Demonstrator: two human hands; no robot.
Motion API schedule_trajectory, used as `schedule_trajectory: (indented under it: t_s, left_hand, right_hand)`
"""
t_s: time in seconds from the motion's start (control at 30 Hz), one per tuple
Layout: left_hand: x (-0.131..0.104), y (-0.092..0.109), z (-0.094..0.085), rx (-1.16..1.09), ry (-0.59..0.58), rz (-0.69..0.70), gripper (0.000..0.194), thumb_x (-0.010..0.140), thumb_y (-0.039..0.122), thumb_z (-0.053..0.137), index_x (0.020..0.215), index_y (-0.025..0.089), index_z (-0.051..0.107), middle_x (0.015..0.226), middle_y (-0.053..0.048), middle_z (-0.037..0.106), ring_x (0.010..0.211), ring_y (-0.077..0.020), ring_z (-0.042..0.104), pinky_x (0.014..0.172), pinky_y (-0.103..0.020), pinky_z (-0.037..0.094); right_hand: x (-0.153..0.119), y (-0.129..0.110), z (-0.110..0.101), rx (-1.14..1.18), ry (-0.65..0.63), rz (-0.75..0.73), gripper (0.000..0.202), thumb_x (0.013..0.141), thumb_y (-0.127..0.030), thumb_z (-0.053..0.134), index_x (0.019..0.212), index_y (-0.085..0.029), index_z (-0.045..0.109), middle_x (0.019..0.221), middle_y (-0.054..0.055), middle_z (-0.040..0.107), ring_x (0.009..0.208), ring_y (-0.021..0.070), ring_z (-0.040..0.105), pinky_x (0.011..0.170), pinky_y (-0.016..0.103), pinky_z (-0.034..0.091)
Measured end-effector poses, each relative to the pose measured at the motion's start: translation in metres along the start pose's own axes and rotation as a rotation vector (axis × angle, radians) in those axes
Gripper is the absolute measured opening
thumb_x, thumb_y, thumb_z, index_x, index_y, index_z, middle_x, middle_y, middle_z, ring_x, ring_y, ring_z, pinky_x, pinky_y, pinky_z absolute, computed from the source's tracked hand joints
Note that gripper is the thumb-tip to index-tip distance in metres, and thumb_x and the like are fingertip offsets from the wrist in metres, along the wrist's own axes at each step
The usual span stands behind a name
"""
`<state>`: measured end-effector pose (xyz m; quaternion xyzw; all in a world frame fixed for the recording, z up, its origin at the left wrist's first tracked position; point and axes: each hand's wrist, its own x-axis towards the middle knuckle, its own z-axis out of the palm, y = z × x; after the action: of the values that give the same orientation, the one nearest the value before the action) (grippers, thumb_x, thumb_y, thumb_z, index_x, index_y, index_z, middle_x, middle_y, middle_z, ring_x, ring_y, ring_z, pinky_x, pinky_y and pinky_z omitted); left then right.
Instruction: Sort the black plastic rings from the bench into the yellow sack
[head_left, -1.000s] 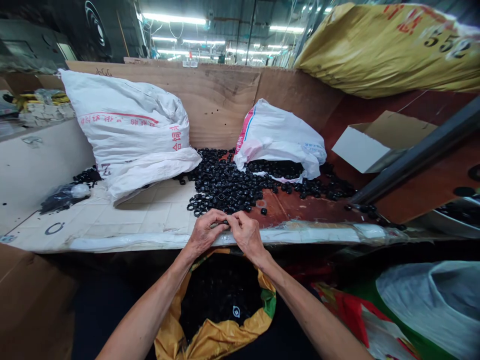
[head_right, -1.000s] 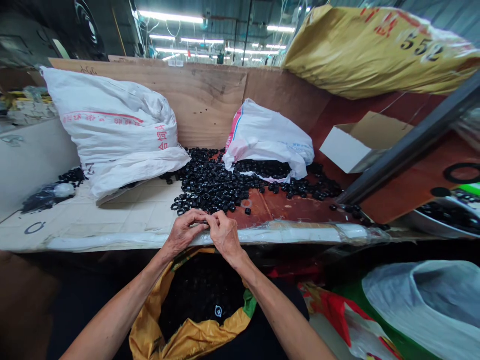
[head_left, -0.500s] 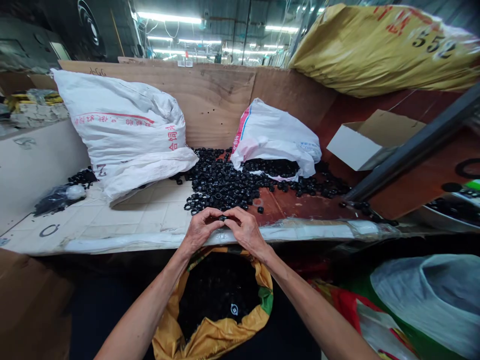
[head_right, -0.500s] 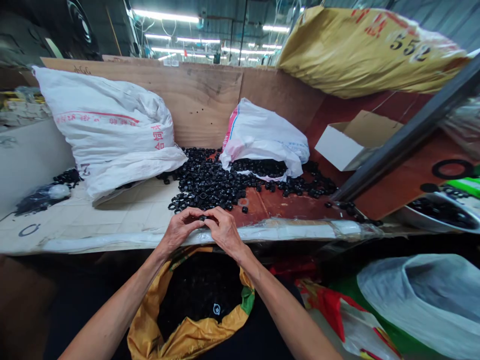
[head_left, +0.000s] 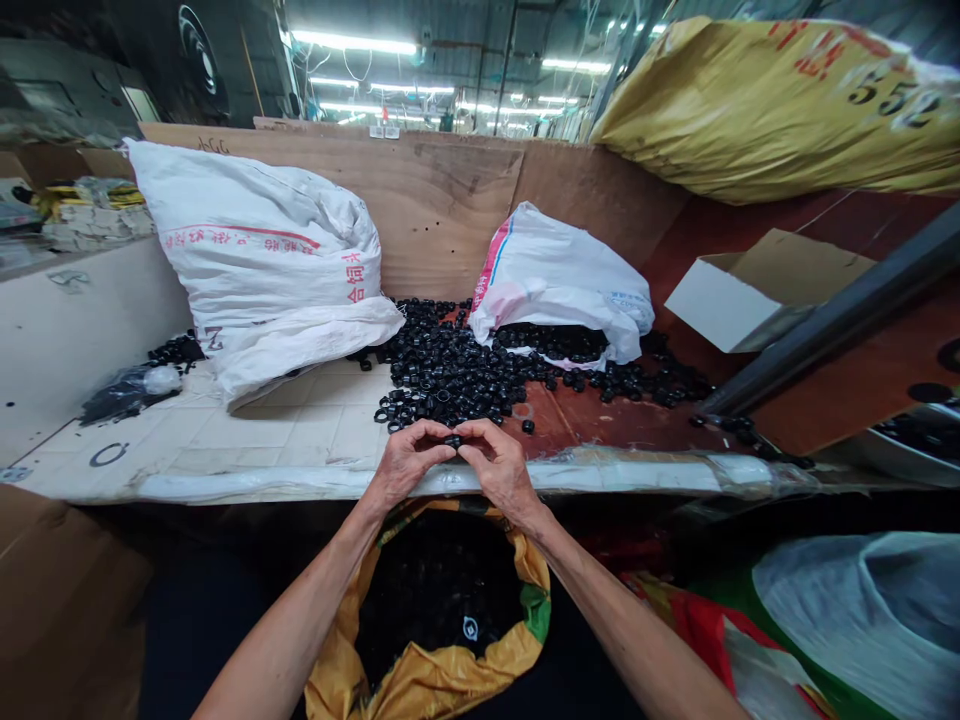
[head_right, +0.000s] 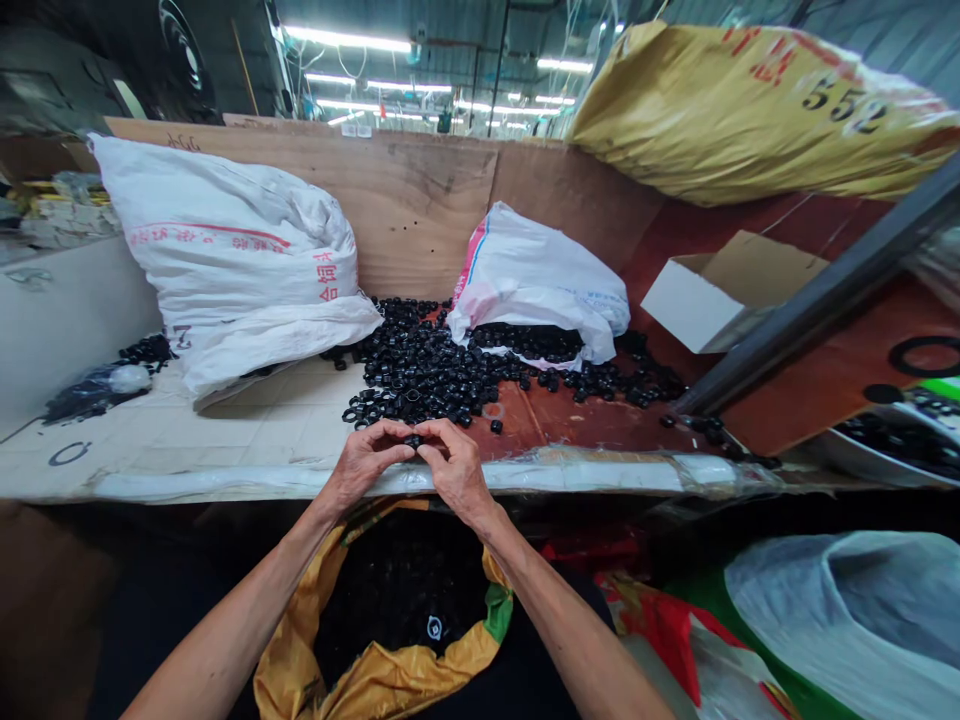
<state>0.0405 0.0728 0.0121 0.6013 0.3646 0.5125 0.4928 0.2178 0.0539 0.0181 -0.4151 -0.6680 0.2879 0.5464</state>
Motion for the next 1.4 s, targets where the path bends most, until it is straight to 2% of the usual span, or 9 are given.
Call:
schedule_trajectory:
  t_s: [0.2, 0.33, 0.5, 0.73, 0.83, 1.03, 1.17, 1.3, 1.4]
  left_hand:
    - [-0.002, -0.001, -0.001, 0.143, -0.007, 0.161, 0.017, 0.080, 0.027, 0.078, 0.095, 0.018, 0.075, 0.100, -0.006, 0.073, 0.096, -0.0195, 0.068, 0.091, -0.033, 0.053]
    - [-0.002, -0.003, -0.001, 0.128, 0.002, 0.187, 0.018, 0.082, 0.029, 0.077, 0.096, 0.019, 0.074, 0.101, -0.006, 0.072, 0.095, -0.0196, 0.069, 0.089, -0.034, 0.055]
    - [-0.003, -0.004, -0.002, 0.181, -0.034, 0.218, 0.018, 0.083, 0.028, 0.076, 0.099, 0.019, 0.074, 0.104, -0.007, 0.072, 0.100, -0.0204, 0.068, 0.093, -0.035, 0.053]
    - [-0.002, 0.001, -0.002, 0.161, -0.043, 0.183, 0.018, 0.083, 0.028, 0.076, 0.098, 0.019, 0.074, 0.104, -0.006, 0.072, 0.099, -0.0202, 0.067, 0.093, -0.034, 0.052]
    - [-0.006, 0.009, -0.001, 0.147, -0.096, 0.131, 0.017, 0.085, 0.029, 0.074, 0.099, 0.018, 0.074, 0.104, -0.007, 0.072, 0.101, -0.0206, 0.066, 0.095, -0.034, 0.051]
    - [-0.035, 0.019, -0.004, 0.148, -0.105, 0.072, 0.018, 0.089, 0.031, 0.070, 0.102, 0.019, 0.073, 0.102, -0.005, 0.071, 0.099, -0.0194, 0.065, 0.095, -0.032, 0.050]
    - [-0.061, 0.021, -0.007, 0.117, -0.082, 0.012, 0.019, 0.090, 0.033, 0.068, 0.103, 0.020, 0.072, 0.105, -0.005, 0.070, 0.099, -0.0199, 0.066, 0.093, -0.032, 0.052]
    - [-0.079, 0.022, -0.009, 0.173, -0.033, 0.052, 0.016, 0.088, 0.033, 0.071, 0.098, 0.020, 0.073, 0.103, -0.006, 0.070, 0.101, -0.0207, 0.066, 0.095, -0.034, 0.051]
    - [-0.088, 0.019, -0.010, 0.149, -0.020, 0.021, 0.017, 0.088, 0.033, 0.072, 0.100, 0.021, 0.073, 0.104, -0.006, 0.070, 0.101, -0.0211, 0.066, 0.095, -0.035, 0.052]
  right_hand:
    - [-0.004, 0.003, 0.002, -0.238, -0.006, -0.053, 0.024, 0.097, -0.031, 0.055, 0.116, -0.019, 0.063, 0.077, 0.002, 0.069, 0.064, 0.0152, 0.065, 0.069, 0.026, 0.054]
    - [-0.004, 0.003, -0.002, -0.260, -0.081, -0.123, 0.023, 0.098, -0.030, 0.053, 0.115, -0.019, 0.065, 0.088, 0.005, 0.072, 0.073, 0.0164, 0.067, 0.070, 0.026, 0.052]
    - [-0.003, 0.004, -0.007, -0.382, -0.085, -0.100, 0.035, 0.101, -0.032, 0.051, 0.073, -0.018, 0.065, 0.060, 0.000, 0.060, 0.055, 0.0125, 0.056, 0.060, 0.024, 0.043]
    - [-0.010, 0.001, -0.010, -0.339, -0.066, -0.086, 0.028, 0.098, -0.034, 0.055, 0.079, -0.018, 0.067, 0.066, 0.001, 0.060, 0.057, 0.0132, 0.053, 0.061, 0.025, 0.045]
    - [-0.014, -0.005, -0.010, -0.273, -0.063, -0.110, 0.017, 0.096, -0.032, 0.058, 0.099, -0.019, 0.068, 0.081, 0.004, 0.066, 0.068, 0.0161, 0.059, 0.066, 0.027, 0.049]
    - [-0.032, -0.022, -0.002, -0.213, -0.082, 0.004, 0.021, 0.097, -0.035, 0.056, 0.087, -0.020, 0.067, 0.070, 0.002, 0.063, 0.062, 0.0156, 0.058, 0.061, 0.027, 0.049]
    - [-0.047, -0.033, 0.007, -0.147, -0.110, -0.052, 0.015, 0.096, -0.031, 0.056, 0.100, -0.020, 0.066, 0.087, 0.006, 0.067, 0.078, 0.0188, 0.064, 0.073, 0.029, 0.052]
    - [-0.057, -0.043, 0.012, -0.118, -0.146, 0.113, 0.020, 0.097, -0.033, 0.054, 0.085, -0.021, 0.063, 0.066, -0.001, 0.060, 0.057, 0.0147, 0.057, 0.055, 0.025, 0.047]
    - [-0.061, -0.048, 0.013, -0.094, -0.131, 0.016, 0.015, 0.095, -0.031, 0.055, 0.090, -0.021, 0.065, 0.079, 0.003, 0.065, 0.068, 0.0167, 0.062, 0.065, 0.028, 0.050]
